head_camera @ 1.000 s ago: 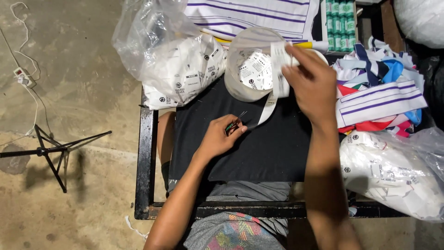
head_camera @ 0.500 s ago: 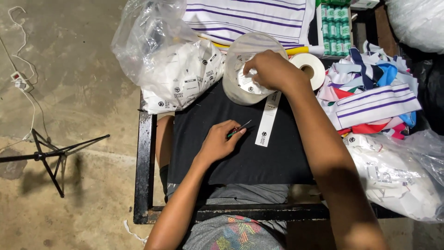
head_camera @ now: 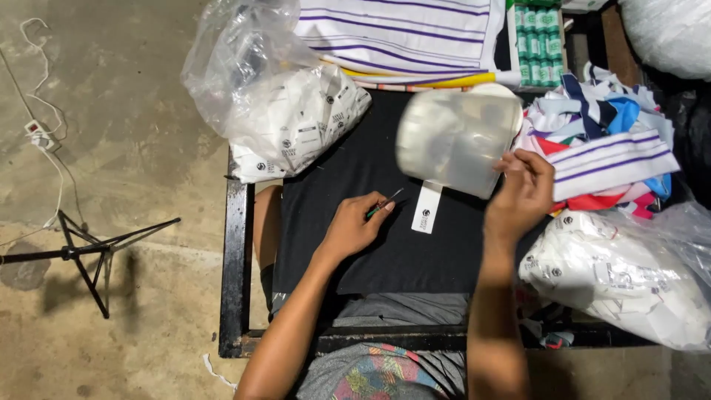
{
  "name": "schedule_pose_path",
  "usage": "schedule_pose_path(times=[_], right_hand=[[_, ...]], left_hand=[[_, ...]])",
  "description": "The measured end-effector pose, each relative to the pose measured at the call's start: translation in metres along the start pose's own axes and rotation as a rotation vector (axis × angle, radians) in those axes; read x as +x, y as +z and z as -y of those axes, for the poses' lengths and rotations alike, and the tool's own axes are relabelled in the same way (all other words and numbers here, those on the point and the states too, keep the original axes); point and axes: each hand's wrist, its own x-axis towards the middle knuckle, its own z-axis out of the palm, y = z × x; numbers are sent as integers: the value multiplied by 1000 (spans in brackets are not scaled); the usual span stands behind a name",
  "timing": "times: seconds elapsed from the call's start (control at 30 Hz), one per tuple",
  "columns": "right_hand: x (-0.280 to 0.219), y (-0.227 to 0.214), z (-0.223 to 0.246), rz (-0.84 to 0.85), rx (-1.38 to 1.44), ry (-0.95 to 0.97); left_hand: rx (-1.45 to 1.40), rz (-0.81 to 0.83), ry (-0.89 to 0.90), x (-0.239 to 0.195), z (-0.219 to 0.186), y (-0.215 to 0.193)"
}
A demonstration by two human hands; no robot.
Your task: Cutting individual garment labels from a continuous roll using a small handheld blade.
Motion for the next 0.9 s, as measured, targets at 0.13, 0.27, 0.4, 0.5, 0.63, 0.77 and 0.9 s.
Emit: schedule_pose_path(times=[0.13, 0.27, 0.4, 0.5, 0.63, 0.77, 0.9], right_hand=[[0, 25, -2, 52, -26, -97], [24, 56, 63, 174, -144, -314], [43, 75, 58, 483, -103, -403], [50, 77, 76, 678, -257, -521], [54, 81, 47, 795, -521, -623], [49, 73, 49, 748, -491, -640], [38, 66, 59, 750, -453, -642]], left_hand=[[-20, -42, -6, 0, 9, 3], [-45, -42, -22, -5, 3, 4], [-28, -21, -13, -1, 5, 3], [-30, -24, -33, -4, 3, 1], [-40, -10, -43, -2, -2, -1], [-42, -10, -67, -2, -2, -1], [-35, -18, -40, -1, -1, -1]])
